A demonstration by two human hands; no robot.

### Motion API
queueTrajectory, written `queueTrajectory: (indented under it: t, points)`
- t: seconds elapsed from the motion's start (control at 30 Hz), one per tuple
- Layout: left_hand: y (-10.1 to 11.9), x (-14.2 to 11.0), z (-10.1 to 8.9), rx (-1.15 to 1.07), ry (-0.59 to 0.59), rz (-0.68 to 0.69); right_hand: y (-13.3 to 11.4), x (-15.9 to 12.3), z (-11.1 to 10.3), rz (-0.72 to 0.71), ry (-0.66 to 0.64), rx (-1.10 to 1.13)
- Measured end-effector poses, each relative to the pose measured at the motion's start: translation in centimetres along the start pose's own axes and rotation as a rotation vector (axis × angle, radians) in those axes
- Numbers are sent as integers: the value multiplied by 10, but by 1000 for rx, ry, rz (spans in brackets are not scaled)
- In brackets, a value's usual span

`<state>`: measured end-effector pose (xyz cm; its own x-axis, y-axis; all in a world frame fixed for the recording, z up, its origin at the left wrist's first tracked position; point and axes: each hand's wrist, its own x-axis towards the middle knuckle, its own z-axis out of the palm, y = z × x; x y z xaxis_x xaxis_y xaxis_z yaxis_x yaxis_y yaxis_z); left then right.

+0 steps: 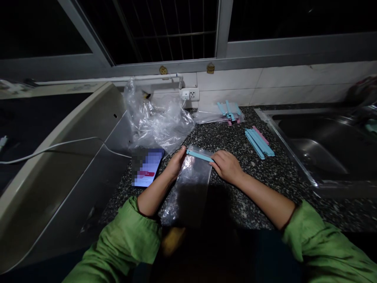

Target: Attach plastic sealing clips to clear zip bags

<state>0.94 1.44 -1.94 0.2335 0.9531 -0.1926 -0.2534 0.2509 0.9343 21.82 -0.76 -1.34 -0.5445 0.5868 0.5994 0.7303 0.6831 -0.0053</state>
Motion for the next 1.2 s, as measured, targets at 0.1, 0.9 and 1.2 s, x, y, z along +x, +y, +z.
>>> queueTrajectory:
  t: [0.1, 0.9, 1.2]
  points:
    - [2, -1, 2, 76, 48, 64, 0, 0, -1, -6, 11, 12]
    - [5, -8, 13, -38, 113, 118, 2, 1, -1, 2, 204, 173]
    - [10, -13, 18, -67, 143, 102, 3, 1, -3, 0, 210, 191]
